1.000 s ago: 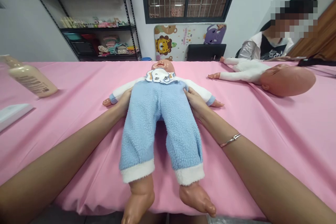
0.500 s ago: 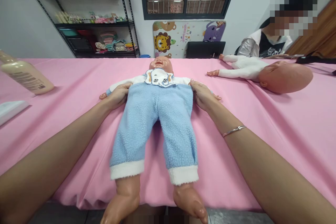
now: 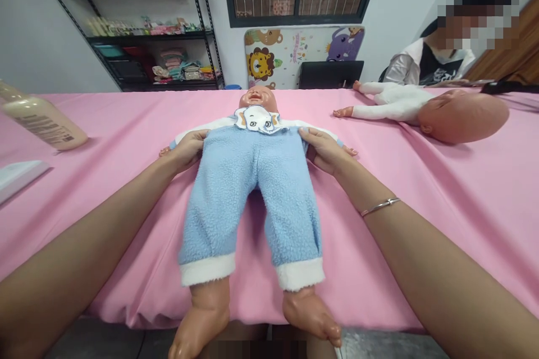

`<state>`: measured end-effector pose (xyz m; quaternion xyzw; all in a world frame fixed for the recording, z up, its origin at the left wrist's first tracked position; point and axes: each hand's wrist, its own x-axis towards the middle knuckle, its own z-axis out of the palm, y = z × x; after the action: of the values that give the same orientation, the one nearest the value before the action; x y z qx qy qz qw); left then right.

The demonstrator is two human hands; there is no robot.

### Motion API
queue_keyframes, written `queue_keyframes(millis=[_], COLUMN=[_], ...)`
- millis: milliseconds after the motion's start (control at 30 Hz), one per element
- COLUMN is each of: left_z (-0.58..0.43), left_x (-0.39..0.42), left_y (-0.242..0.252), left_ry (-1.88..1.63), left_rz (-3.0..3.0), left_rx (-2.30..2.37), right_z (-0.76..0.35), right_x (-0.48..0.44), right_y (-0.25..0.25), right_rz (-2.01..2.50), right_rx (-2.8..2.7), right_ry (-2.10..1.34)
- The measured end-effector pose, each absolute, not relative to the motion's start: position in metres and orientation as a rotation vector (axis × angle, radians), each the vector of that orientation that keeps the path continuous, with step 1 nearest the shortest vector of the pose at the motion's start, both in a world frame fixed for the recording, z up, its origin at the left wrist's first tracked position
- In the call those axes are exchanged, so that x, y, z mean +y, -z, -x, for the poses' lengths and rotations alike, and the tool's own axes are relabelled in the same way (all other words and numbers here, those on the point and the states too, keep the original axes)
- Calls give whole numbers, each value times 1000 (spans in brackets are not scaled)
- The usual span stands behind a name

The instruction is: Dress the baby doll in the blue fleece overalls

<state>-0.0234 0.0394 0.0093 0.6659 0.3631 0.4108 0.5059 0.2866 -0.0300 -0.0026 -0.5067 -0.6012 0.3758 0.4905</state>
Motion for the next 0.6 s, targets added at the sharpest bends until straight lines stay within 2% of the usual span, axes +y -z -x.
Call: queue_keyframes(millis=[200,400,600], left_z=[22,27,23], left_x=[36,30,38], left_y=[-15,-16,-9], left_ry=[-557,-738,-861], left_rz=[-2071,-1785,-1882], left_rx=[1048,947,996], right_z=[-276,-276,-278], right_x=[-28,-17,-12], right_y=[10,14,1], right_rz=[1307,1376,1302], right_rx=[-1420,-1357,-1365], right_ry=[-854,-835,-816])
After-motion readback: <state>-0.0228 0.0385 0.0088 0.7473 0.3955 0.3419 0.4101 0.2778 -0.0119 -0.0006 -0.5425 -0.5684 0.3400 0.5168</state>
